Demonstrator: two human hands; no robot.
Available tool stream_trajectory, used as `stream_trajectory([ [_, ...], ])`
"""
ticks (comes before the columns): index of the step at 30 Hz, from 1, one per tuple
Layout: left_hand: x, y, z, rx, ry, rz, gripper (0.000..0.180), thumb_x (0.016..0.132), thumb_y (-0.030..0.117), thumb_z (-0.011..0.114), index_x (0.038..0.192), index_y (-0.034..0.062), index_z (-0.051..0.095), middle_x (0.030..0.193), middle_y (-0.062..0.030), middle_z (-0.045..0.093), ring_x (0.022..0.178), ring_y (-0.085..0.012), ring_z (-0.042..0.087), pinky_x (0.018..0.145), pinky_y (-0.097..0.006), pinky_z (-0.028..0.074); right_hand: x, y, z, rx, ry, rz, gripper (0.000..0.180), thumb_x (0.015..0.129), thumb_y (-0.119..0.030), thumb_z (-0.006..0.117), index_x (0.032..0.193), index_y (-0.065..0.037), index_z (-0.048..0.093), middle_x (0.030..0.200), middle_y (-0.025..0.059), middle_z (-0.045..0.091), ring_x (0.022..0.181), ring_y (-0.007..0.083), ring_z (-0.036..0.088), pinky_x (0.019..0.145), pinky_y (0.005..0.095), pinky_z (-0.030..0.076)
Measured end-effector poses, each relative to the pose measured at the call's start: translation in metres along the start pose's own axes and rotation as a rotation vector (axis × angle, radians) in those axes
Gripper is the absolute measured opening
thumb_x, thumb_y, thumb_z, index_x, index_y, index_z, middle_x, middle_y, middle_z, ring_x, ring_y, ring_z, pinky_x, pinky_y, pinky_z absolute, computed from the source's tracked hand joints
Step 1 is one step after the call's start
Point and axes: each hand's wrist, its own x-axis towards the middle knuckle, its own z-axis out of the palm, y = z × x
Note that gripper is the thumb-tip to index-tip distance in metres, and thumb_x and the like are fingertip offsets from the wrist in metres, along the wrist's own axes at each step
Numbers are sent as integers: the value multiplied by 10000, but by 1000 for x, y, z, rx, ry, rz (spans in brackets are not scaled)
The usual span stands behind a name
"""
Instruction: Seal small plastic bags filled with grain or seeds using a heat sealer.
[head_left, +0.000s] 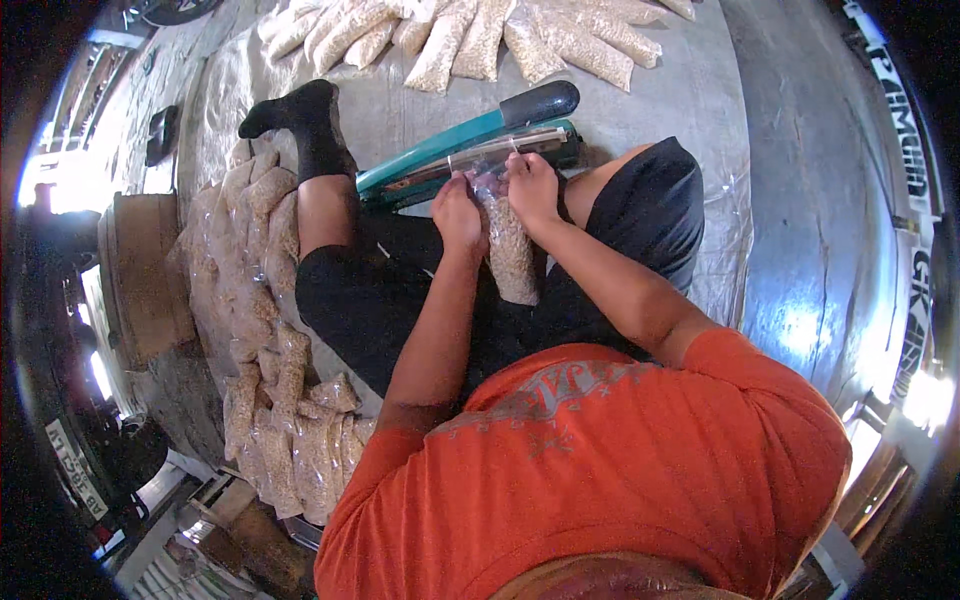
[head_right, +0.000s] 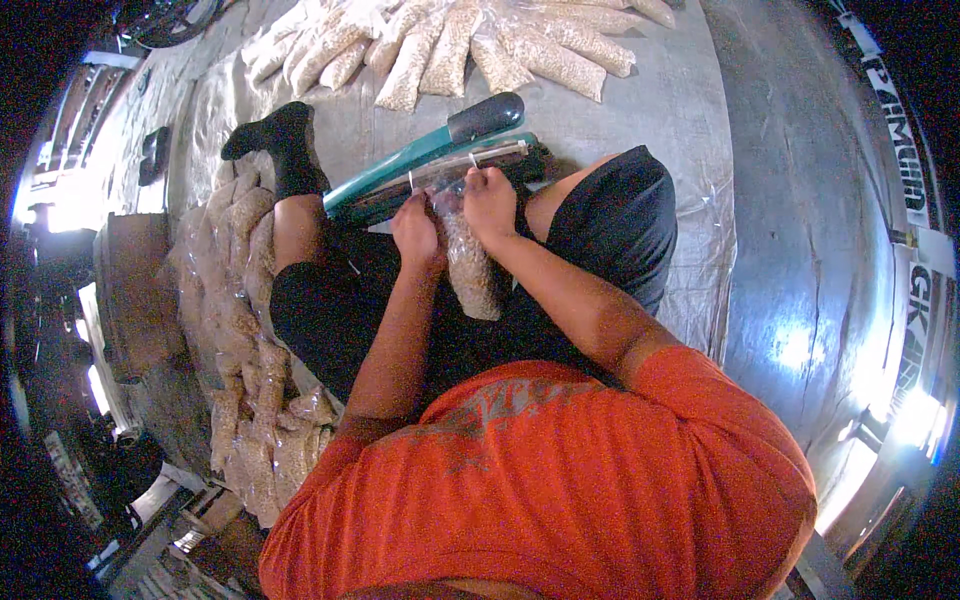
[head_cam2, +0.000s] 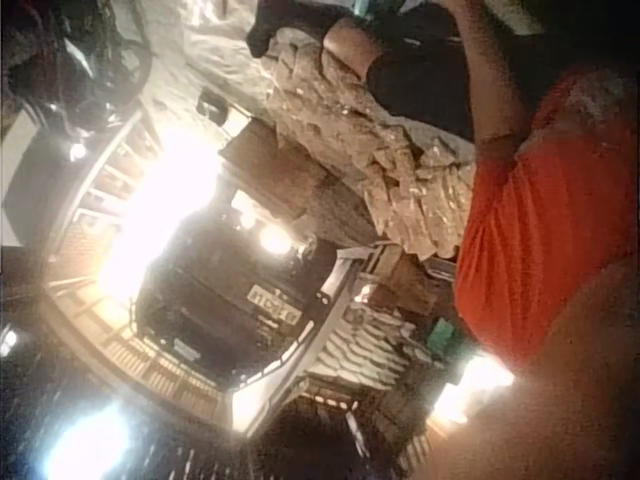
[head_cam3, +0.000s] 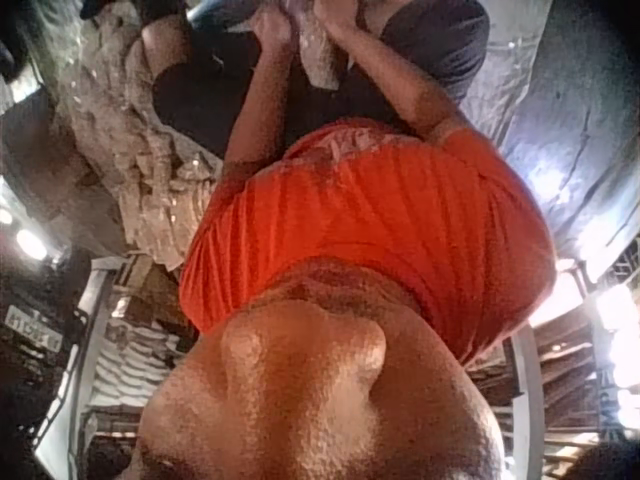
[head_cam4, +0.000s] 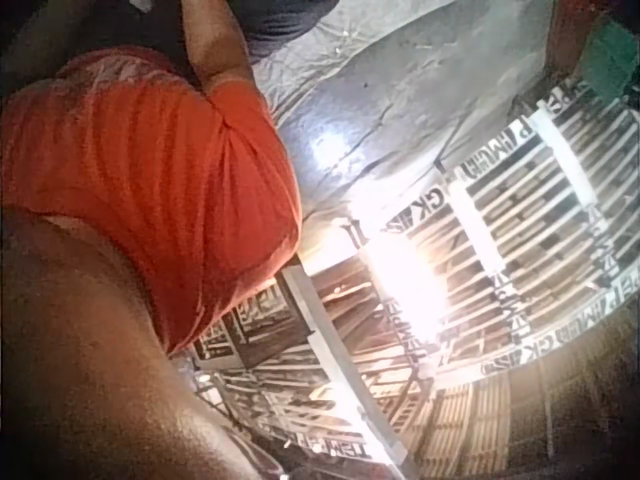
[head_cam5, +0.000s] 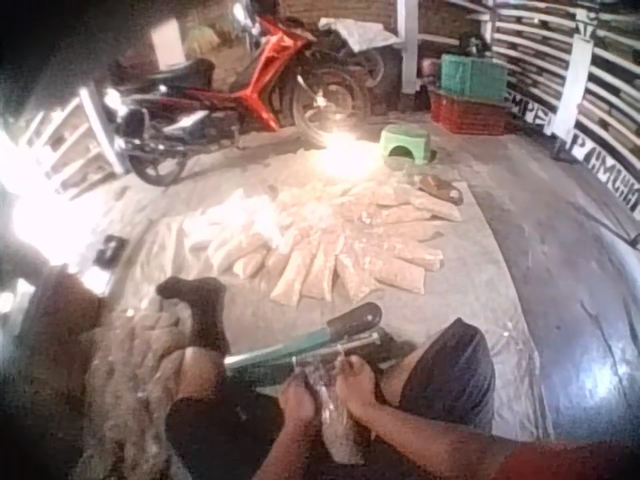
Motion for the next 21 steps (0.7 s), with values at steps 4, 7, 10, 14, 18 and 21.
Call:
stream_trajectory([
  [4,5,-6,-3,46,-8,24,246,1060,139,527,976,-22,693,904,-95,714,785,-197,664,739,-332,527,6,9,-1,10,-23,3,352,1007,-295,568,882,21,660,869,246,697,858,442,675,805,516,525],
  [7,-1,-2,6,18,18,22,257,1058,144,526,959,-23,694,895,-85,710,771,-182,651,724,-323,516,7,5,-6,-37,-41,-53,371,1011,-299,549,874,29,657,882,272,686,871,465,670,815,534,518],
  [10,6,-8,-2,91,27,84,281,1064,157,510,963,-33,691,903,-91,711,775,-176,647,738,-324,515,4,-12,-11,-16,-73,-1,410,1016,-326,528,871,38,651,887,292,677,879,488,660,822,543,513],
  [14,5,-10,3,37,17,57,302,1072,173,503,969,-38,692,918,-96,715,794,-176,651,760,-326,513,12,-14,-15,-142,-33,-57,421,1023,-340,530,903,35,678,888,258,704,877,441,690,809,505,529],
  [18,7,-10,4,68,32,52,307,1075,181,503,953,-31,688,907,-87,708,788,-172,647,743,-322,512,16,-14,-17,-129,-62,-32,430,1014,-350,539,927,47,680,944,315,682,925,499,663,837,543,514],
  [21,6,-11,7,72,44,91,316,1075,192,504,930,-25,683,861,-71,689,748,-163,629,702,-319,500,19,-10,-19,-169,-71,-82,443,1011,-376,553,928,40,682,933,295,697,926,492,669,835,533,522],
])
